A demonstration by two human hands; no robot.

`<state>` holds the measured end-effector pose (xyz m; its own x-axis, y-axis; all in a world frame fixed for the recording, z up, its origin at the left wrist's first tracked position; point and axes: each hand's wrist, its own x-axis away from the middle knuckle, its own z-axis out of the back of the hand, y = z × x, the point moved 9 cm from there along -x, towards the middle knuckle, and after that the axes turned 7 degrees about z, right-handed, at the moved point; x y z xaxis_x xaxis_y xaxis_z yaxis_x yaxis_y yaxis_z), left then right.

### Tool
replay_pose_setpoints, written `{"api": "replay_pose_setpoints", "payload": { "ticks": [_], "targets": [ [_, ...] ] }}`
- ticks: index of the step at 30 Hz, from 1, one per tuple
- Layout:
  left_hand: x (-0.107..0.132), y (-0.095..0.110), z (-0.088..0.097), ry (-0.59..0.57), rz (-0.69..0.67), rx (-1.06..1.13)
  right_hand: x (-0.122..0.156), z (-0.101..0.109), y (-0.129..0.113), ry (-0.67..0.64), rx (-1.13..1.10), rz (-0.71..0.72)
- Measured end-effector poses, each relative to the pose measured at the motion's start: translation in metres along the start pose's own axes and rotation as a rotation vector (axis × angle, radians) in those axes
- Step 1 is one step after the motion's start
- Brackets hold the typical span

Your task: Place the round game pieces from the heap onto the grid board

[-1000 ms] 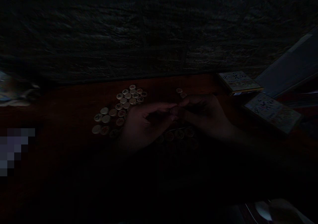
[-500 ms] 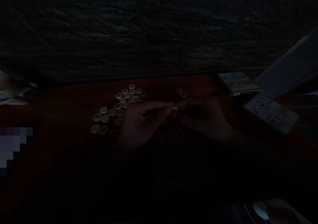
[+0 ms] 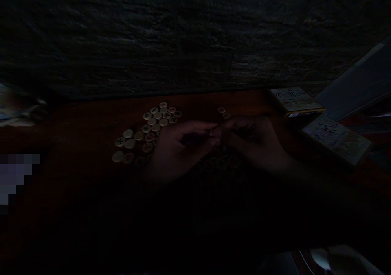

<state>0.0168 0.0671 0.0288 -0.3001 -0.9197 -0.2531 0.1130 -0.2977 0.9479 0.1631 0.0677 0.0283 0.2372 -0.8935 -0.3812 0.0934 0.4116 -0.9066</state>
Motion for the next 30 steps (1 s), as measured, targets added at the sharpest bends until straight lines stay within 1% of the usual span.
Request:
{"api": "replay_pose_setpoints", "payload": {
  "ticks": [4, 8, 12, 16, 22, 27, 30],
  "targets": [
    [-0.0002, -0.0002, 0.0012, 0.028, -0.035, 0.001, -0.0006, -0.0009, -0.0030, -0.021, 0.022, 0.019],
    [0.0002, -0.0026, 0.0026, 0.028, 0.000, 0.018, -0.0004, -0.0007, -0.0041, -0.027, 0.026, 0.038],
    [0.0011, 0.0003, 0.0026, 0.017, -0.008, -0.013, 0.0007, 0.0007, -0.0015, -0.001, 0.051, 0.016],
    [0.0014, -0.0008, 0.0039, 0.028, 0.023, -0.047, 0.0017, 0.0013, -0.0010, 0.011, 0.064, 0.021],
    [0.0017, -0.0015, 0.0027, 0.008, 0.010, -0.058, 0.0007, -0.0006, -0.0017, -0.022, 0.045, 0.039],
    [0.0011, -0.0001, -0.0017, -0.040, -0.035, -0.024, 0.0008, 0.0015, 0.0012, 0.000, 0.012, 0.018],
    [0.0004, -0.0012, -0.0027, -0.039, -0.032, -0.016, 0.0012, 0.0005, 0.0048, 0.002, -0.032, -0.017]
  ]
}}
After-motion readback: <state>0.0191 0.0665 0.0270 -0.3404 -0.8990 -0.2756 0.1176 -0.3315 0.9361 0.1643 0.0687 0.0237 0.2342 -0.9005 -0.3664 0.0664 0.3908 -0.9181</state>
